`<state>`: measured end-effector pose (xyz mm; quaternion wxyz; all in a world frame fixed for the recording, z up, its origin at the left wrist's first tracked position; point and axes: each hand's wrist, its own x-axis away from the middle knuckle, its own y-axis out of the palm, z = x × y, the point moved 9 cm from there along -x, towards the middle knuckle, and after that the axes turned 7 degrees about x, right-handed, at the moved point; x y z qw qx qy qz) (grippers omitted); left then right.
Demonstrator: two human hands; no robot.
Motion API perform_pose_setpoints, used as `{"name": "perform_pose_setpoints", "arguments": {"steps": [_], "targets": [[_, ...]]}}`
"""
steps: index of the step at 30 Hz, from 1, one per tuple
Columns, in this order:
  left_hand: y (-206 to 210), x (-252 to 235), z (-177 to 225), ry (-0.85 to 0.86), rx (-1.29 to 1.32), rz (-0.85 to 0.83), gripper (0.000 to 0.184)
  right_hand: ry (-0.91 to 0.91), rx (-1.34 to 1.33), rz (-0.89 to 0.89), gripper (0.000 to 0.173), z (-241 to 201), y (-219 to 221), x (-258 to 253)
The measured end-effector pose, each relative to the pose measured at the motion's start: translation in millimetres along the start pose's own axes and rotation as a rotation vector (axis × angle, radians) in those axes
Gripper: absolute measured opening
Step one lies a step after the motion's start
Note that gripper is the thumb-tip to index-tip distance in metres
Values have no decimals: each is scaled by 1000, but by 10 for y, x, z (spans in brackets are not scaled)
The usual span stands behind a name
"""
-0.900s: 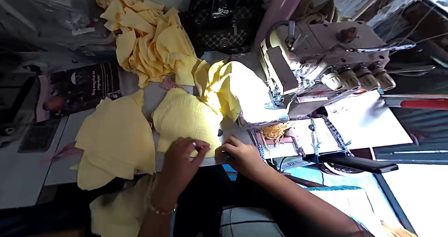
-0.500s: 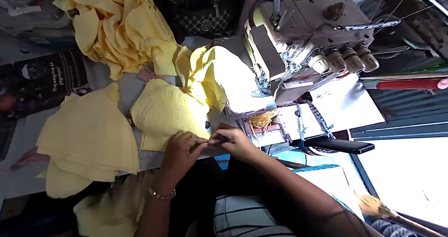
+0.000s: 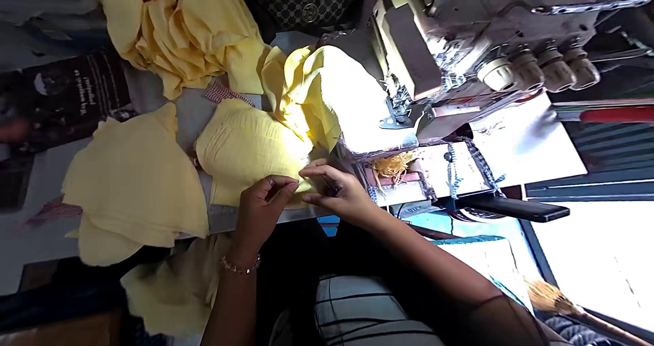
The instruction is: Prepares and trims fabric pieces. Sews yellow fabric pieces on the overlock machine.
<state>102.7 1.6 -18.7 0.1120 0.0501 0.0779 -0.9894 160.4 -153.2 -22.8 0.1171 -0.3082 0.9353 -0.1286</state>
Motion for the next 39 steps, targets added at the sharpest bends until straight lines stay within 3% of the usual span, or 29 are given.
{"name": "perform_pose_setpoints", "arguments": {"steps": [3, 5, 8, 10, 13, 15, 19, 23, 26, 28, 30, 32, 34, 36, 39], "targets": [[-181, 95, 140, 90, 38, 66, 11, -168, -45, 33, 13, -282, 106, -196], [-549, 223, 337, 146, -159, 102, 19, -285, -62, 41, 12, -563, 77, -319], [-1345, 439, 526, 82, -584, 136, 30, -435, 1, 105, 8, -1017, -127, -348], [-1677, 437, 420, -10, -759, 102, 35, -511, 33, 126, 8, -1257, -268, -320], [-1846, 316, 126, -44, -815, 76, 25, -554, 69, 126, 7, -1408, -384, -230], [-1872, 265, 158, -49, -830, 63, 18, -517, 61, 113, 7, -1352, -385, -198], [-1924, 254, 151, -118, -768, 77, 20, -259, 21, 71, 7, -989, -324, -119], [-1994, 265, 95, -167, -733, 132, 25, -65, -49, -46, 29, -695, -201, -90], [-2053, 274, 97, -201, -679, 207, 28, -26, -109, -86, 33, -605, -104, -94], [-2042, 258, 191, -125, -703, 267, 34, -50, -117, -82, 24, -605, -58, -89], [-1906, 210, 444, 67, -738, 327, 42, -150, -89, -43, 11, -688, -42, -73], [-1577, 165, 780, 278, -683, 373, 43, -290, -11, 8, 11, -871, -40, -22], [-1147, 123, 1004, 418, -463, 376, 33, -438, 112, 89, 12, -1115, -63, 53], [-699, 54, 1043, 419, -183, 298, 23, -526, 188, 152, 10, -1313, -113, 96], [-166, 21, 982, 363, 91, 248, 22, -464, 62, 136, 12, -1326, -181, 42]]}}
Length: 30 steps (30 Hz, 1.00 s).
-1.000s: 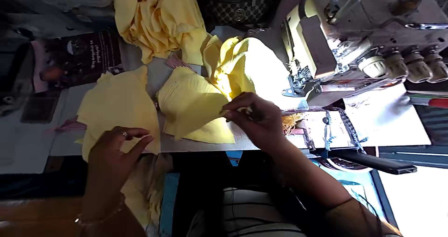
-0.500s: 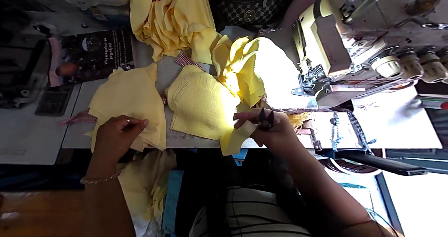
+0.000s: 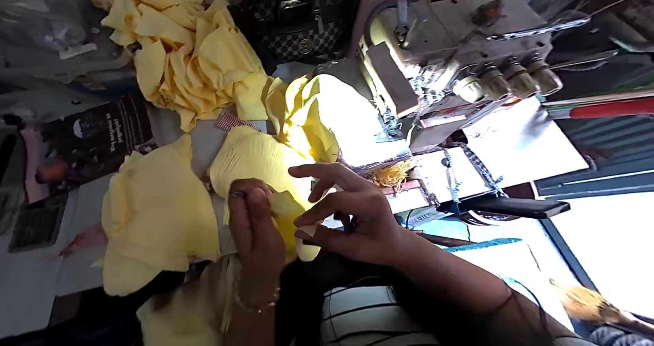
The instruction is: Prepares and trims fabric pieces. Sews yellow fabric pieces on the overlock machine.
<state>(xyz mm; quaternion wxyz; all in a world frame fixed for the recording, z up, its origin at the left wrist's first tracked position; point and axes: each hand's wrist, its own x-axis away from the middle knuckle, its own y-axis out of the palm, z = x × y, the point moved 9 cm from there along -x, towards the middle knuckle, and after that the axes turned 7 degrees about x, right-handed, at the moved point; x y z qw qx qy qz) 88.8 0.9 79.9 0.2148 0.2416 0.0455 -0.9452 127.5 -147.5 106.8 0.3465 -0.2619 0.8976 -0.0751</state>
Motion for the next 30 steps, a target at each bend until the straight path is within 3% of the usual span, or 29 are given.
{"name": "perform_pose_setpoints", "arguments": {"steps": [5, 10, 13, 19, 26, 30], "targets": [[408, 108, -164, -70, 228, -102, 25, 210, -174, 97, 7, 288, -198, 108], [540, 190, -234, -163, 443, -305, 14, 205, -175, 122, 6, 342, -326, 166], [501, 172, -213, -124, 379, -291, 19, 163, -170, 107, 9, 309, -348, 237], [548, 70, -41, -81, 253, -332, 12, 197, -367, -28, 14, 386, -205, 260], [585, 76, -220, -196, 340, -293, 12, 239, -235, 126, 6, 534, -343, 234], [611, 216, -293, -275, 458, -389, 34, 216, -150, 123, 7, 507, -379, 295]]}}
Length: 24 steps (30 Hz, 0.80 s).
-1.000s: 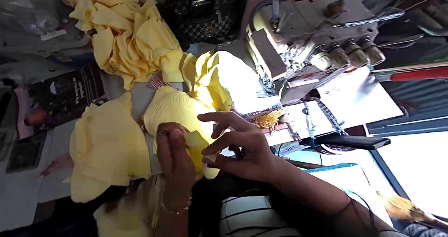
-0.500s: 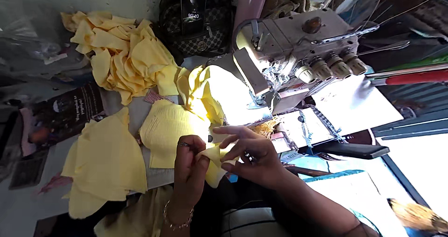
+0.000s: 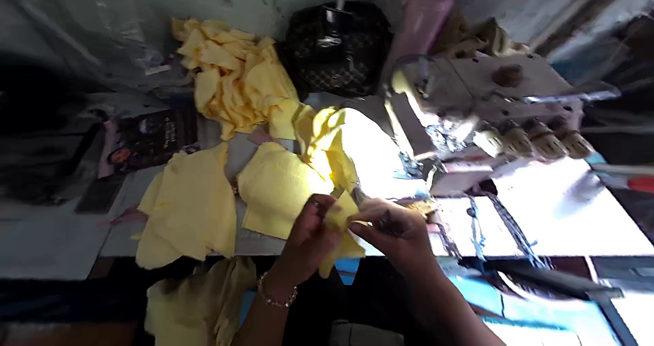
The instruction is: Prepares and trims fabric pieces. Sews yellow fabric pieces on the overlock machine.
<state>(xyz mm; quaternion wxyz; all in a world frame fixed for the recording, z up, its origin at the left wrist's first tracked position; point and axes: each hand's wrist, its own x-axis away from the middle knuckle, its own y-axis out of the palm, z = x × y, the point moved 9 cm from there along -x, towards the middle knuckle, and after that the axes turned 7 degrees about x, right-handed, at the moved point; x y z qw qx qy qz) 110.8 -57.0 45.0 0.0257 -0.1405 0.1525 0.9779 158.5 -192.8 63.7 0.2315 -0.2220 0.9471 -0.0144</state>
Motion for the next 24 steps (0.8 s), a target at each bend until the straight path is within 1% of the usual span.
{"name": "perform_pose_setpoints", "arguments": {"steps": [1, 2, 5, 7, 11, 15, 19, 21, 24], "targets": [[6, 14, 5, -7, -9, -9, 38, -22, 28, -17, 8, -27, 6, 3], [2, 22, 19, -15, -31, -1, 37, -44, 58, -31, 8, -56, 13, 6], [-34, 23, 103, -23, -94, 41, 27, -78, 119, -67, 8, -140, 49, -5], [-69, 30, 178, 20, -135, 67, 20, -68, 136, -102, 8, -193, 90, -23], [-160, 80, 296, 108, -140, 125, 19, -82, 126, -143, 10, -261, 184, -68], [-257, 124, 425, 175, -214, 212, 16, -125, 138, -122, 8, -272, 248, -134], [-294, 133, 417, 158, -234, 263, 11, -117, 144, -92, 9, -256, 226, -162], [-308, 130, 393, 146, -230, 289, 10, -136, 166, -29, 13, -264, 189, -144], [-306, 120, 353, 151, -227, 318, 9, -248, 288, 73, 14, -407, 101, -39]]}}
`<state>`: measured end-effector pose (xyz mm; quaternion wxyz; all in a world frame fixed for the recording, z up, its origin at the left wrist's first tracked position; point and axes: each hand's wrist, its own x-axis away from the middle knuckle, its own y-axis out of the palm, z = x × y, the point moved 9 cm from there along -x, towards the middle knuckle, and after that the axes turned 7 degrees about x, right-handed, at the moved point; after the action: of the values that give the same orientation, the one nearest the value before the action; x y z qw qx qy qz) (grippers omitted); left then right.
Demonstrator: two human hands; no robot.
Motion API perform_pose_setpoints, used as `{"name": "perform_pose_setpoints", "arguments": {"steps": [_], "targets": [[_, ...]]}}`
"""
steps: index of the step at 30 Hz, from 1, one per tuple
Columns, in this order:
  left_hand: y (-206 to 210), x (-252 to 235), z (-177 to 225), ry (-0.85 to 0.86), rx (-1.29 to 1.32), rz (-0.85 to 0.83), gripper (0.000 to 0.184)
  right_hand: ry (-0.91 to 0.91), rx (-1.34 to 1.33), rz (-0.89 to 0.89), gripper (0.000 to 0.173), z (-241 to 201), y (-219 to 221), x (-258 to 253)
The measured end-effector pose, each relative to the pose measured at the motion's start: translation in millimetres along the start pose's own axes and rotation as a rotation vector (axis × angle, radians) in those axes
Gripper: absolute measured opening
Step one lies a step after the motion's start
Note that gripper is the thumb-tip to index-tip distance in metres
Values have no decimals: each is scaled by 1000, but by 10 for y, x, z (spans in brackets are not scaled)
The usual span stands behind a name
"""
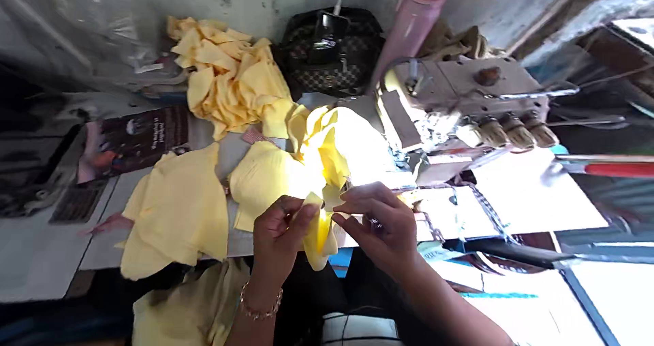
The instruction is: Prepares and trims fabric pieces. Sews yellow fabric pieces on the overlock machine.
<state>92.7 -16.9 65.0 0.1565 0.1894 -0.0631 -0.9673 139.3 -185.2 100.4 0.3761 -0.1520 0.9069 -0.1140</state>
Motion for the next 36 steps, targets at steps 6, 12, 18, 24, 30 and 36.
{"name": "perform_pose_setpoints", "arguments": {"steps": [6, 12, 18, 24, 30, 36], "targets": [[159, 12, 39, 19, 28, -34, 12, 63, -326, -145, 10, -352, 44, 24], [209, 1, 35, 32, 55, -34, 14, 259, -281, -63, 12, 91, 81, -28], [232, -24, 11, 4, 73, -71, 16, 387, -273, -139, 13, 239, 133, -25], [262, -41, -24, -24, 94, -115, 20, 432, -320, -130, 14, 329, 120, -38], [338, -113, 34, -13, 64, -170, 9, 324, -186, -18, 20, 304, 50, -57], [196, -279, 167, -20, 42, -71, 8, 388, -297, -223, 34, 350, 107, -67]]}}
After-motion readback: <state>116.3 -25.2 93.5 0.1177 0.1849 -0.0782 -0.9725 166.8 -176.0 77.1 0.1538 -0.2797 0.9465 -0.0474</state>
